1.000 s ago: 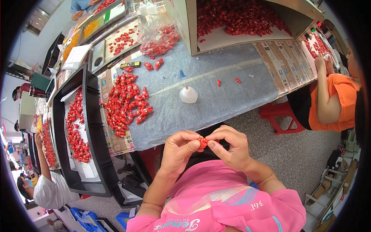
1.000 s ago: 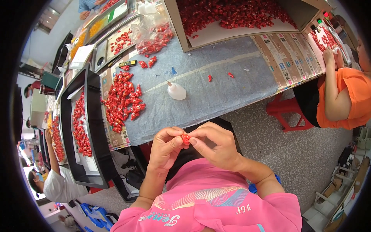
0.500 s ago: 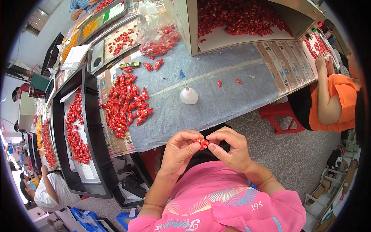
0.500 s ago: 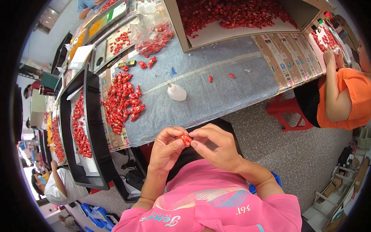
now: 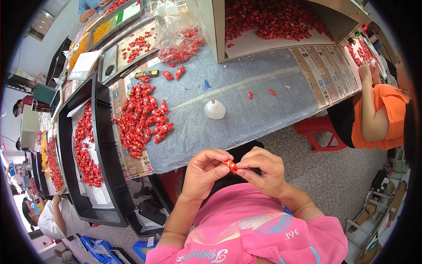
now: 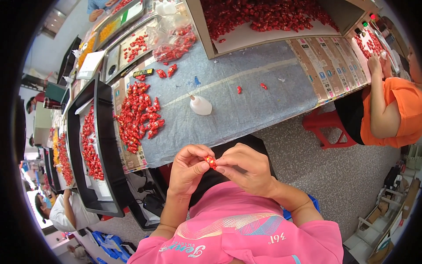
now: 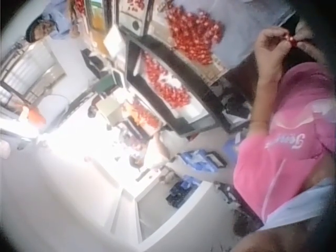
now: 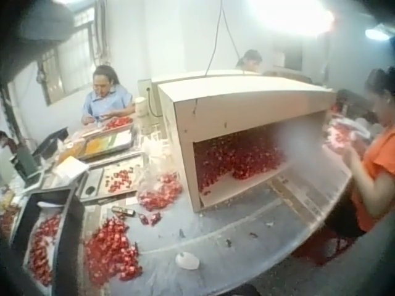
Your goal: The person assembles small figurines by applying glue from a squeeze bottle onto components and attaching small parts together by hand.
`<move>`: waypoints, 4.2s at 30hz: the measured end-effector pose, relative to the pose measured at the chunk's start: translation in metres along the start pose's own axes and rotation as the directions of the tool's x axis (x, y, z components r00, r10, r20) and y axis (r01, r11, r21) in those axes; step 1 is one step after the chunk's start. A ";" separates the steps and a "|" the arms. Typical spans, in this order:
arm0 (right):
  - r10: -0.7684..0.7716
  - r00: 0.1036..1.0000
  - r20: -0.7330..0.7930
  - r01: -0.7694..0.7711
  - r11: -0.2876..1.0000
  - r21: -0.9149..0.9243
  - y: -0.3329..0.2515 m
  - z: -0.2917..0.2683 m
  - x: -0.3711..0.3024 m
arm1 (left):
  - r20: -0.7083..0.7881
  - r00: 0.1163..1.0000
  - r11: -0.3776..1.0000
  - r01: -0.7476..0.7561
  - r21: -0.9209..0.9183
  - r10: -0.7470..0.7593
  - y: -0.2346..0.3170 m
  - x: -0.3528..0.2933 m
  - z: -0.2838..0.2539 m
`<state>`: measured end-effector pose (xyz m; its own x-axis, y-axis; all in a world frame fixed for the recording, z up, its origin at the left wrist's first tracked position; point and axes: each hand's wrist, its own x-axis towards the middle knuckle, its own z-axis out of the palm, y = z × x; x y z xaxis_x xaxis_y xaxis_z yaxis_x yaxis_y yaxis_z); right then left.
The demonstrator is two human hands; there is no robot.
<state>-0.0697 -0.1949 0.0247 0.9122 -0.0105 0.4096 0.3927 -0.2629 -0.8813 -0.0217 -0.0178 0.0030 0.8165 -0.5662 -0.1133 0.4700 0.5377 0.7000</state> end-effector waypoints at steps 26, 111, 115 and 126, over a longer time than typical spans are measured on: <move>-0.250 0.968 -0.019 0.244 0.958 -0.149 -0.002 0.004 0.001 | -0.021 0.998 0.998 -0.053 0.047 0.054 -0.001 -0.007 0.005; 0.051 0.999 0.017 -0.049 0.997 -0.066 -0.014 -0.002 -0.006 | 0.006 0.994 0.994 0.107 -0.030 -0.107 0.004 -0.002 0.005; 0.015 1.000 0.000 -0.015 0.998 -0.058 -0.013 -0.001 -0.007 | 0.002 0.994 0.994 0.108 -0.037 -0.108 0.002 -0.005 0.006; 0.027 1.000 0.001 -0.027 0.999 -0.027 -0.006 0.001 -0.006 | -0.024 0.995 0.993 0.097 -0.061 -0.099 0.000 -0.001 0.003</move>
<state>-0.0770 -0.1924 0.0271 0.9225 -0.0169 0.3857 0.3648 -0.2882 -0.8854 -0.0237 -0.0193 0.0055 0.7739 -0.6012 -0.1989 0.5666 0.5173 0.6414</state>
